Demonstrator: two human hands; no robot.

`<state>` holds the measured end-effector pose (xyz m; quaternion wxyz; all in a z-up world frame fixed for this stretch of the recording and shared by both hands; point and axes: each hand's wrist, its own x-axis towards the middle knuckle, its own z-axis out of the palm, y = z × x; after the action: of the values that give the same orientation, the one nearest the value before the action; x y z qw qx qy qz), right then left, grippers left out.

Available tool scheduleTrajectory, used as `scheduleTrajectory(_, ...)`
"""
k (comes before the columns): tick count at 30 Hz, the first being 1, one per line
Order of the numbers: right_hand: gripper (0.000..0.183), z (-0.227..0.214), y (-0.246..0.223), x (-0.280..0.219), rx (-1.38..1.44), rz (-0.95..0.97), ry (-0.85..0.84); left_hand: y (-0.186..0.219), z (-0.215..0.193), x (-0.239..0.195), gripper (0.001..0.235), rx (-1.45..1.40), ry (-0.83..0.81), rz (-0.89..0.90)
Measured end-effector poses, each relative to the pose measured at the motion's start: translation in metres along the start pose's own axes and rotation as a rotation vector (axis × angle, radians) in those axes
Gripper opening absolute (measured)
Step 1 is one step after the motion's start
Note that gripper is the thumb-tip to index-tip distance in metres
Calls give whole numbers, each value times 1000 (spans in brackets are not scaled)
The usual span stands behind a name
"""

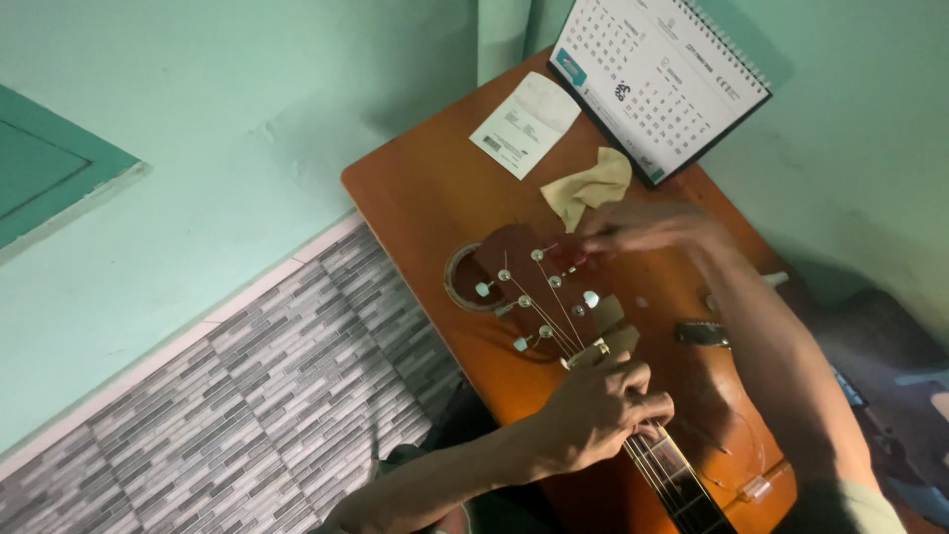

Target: The person changes the strings on an acoustic guitar. They use a red string winder to loosen and remove the old strings from the tuning pegs, then thread new strings through the pegs and wind them to secure them.

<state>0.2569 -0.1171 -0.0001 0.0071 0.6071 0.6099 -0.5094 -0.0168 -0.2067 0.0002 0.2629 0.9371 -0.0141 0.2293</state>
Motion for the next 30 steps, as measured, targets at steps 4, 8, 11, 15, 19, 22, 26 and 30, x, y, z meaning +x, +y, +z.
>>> scheduleTrajectory(4, 40, 14, -26, 17, -86, 151, 56, 0, 0, 3, 30, -9, -5, -12)
scheduleTrajectory(8, 24, 5, -37, 9, -55, -38, 438, -3, 4, 0, 30, -25, -30, -6)
scheduleTrajectory(11, 29, 0, -21, -7, -61, -54, 245, -2, 5, 0, 29, -3, -60, -18)
scheduleTrajectory(15, 30, 16, -22, 12, -36, 117, 45, -2, 0, 1, 22, -17, -20, -12)
scheduleTrajectory(19, 35, 16, -18, 20, -184, 218, 58, -10, 0, -9, 39, -94, 45, 74)
scheduleTrajectory(22, 31, 16, -19, 15, -67, 180, 74, -8, -9, 1, 21, 156, 390, 231)
scheduleTrajectory(26, 41, 21, -8, 18, -108, 125, 76, -9, -17, 7, 78, 350, 408, -378)
scheduleTrajectory(30, 45, 23, 2, 23, -89, 97, 84, -12, -22, 5, 101, 393, 279, -545)
